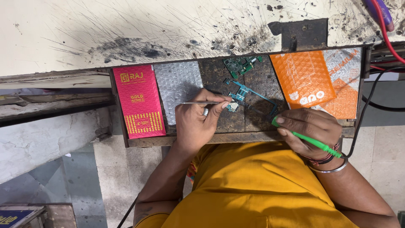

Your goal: The person solders a small circuit board component at a workbench, holding the board with tweezers in one hand while applying a green-handled soldering iron to the component with the other hand, working on the part throughout the clip.

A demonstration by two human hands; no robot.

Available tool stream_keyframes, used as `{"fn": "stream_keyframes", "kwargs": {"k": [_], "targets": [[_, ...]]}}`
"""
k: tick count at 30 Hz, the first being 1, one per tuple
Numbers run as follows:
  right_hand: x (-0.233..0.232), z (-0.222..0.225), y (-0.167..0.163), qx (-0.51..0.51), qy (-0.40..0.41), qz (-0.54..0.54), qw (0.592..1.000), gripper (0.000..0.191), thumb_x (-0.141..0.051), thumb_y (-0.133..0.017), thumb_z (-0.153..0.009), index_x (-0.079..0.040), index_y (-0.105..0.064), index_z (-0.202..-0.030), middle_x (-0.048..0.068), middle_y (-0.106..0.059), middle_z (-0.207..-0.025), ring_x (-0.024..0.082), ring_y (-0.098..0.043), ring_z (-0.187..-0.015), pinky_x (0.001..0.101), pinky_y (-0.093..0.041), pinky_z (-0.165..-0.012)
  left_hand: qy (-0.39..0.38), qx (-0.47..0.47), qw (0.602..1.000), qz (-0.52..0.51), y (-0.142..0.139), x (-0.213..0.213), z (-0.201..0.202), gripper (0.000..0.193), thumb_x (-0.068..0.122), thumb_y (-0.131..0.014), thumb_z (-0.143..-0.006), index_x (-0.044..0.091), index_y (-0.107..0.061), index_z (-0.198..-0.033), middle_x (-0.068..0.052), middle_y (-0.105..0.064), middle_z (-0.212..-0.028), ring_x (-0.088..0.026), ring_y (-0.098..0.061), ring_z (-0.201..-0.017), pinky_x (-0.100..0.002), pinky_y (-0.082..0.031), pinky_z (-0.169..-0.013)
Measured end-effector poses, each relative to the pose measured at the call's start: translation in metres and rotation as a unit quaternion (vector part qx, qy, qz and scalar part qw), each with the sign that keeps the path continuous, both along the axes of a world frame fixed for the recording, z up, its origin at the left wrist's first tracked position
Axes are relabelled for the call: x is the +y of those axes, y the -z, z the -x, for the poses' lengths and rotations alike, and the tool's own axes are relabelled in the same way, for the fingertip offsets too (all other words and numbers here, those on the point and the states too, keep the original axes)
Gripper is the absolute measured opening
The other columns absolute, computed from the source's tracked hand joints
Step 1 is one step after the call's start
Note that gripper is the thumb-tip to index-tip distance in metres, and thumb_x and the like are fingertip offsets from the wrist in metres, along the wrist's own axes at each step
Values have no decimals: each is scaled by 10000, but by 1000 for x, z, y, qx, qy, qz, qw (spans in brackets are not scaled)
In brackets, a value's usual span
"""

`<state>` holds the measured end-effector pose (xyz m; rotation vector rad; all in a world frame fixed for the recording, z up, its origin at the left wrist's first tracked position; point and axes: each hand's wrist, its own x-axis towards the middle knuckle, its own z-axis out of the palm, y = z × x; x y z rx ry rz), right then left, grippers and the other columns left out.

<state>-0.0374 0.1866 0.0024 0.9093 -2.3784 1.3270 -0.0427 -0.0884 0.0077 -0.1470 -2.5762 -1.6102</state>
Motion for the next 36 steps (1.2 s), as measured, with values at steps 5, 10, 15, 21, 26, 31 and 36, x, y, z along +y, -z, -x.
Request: {"fn": "stream_keyframes", "kwargs": {"k": [5, 10, 15, 21, 26, 31, 36], "targets": [[-1, 1, 3, -15, 0, 28, 999, 122, -33, -782, -885, 1, -734, -991, 145, -742, -916, 241, -760, -815, 315, -593, -709, -3, -7, 1000, -9, -1, 1, -1, 143, 211, -726, -997, 84, -681, -948, -17, -812, -950, -101, -797, -819, -258, -608, -659], [0, 0, 5, -23, 9, 33, 999, 107, -37, -776, -907, 15, -716, -978, 154, -741, -917, 258, -764, -825, 303, -598, -698, 0, -9, 1000, -7, 1, 1, 0, 143, 212, -725, -994, 88, -672, -946, -19, -812, -948, -97, -796, -812, -259, -611, -643], [1, -3, 5, -24, 21, 35, 999, 110, -45, -769, -911, 31, -711, -965, 160, -739, -900, 259, -760, -808, 313, -594, -701, 4, -4, 1000, -7, 2, 3, -1, 146, 214, -717, -1001, 90, -657, -954, -19, -812, -953, -101, -798, -815, -263, -616, -643], [1, -2, 4, -21, 23, 24, 999, 109, -57, -774, -918, 20, -715, -969, 155, -741, -898, 263, -762, -817, 295, -591, -681, 6, 8, 1000, -3, 1, 2, -1, 149, 215, -717, -1008, 89, -653, -962, -21, -807, -958, -116, -804, -845, -269, -628, -677], [-1, -3, 3, -30, 24, 18, 999, 115, -59, -775, -914, 17, -724, -984, 146, -737, -891, 251, -758, -813, 295, -587, -677, 6, 7, 1000, -6, 1, 2, 0, 149, 213, -716, -1008, 85, -653, -964, -24, -809, -961, -116, -804, -845, -269, -625, -680], [0, -4, 1, -13, 15, -6, 1000, 108, -56, -778, -899, -22, -729, -990, 137, -749, -928, 246, -764, -838, 321, -589, -722, 1, 6, 1000, 0, 2, 1, -1, 150, 215, -724, -1000, 85, -664, -955, -30, -809, -950, -118, -802, -828, -271, -624, -672], [0, -3, 1, 42, -13, -27, 999, 137, -35, -775, -874, -36, -725, -1001, 123, -747, -919, 260, -764, -829, 334, -595, -713, 2, -1, 1000, -1, 4, 2, 0, 159, 219, -722, -1003, 84, -656, -951, -26, -810, -945, -113, -802, -805, -267, -620, -648]]}}
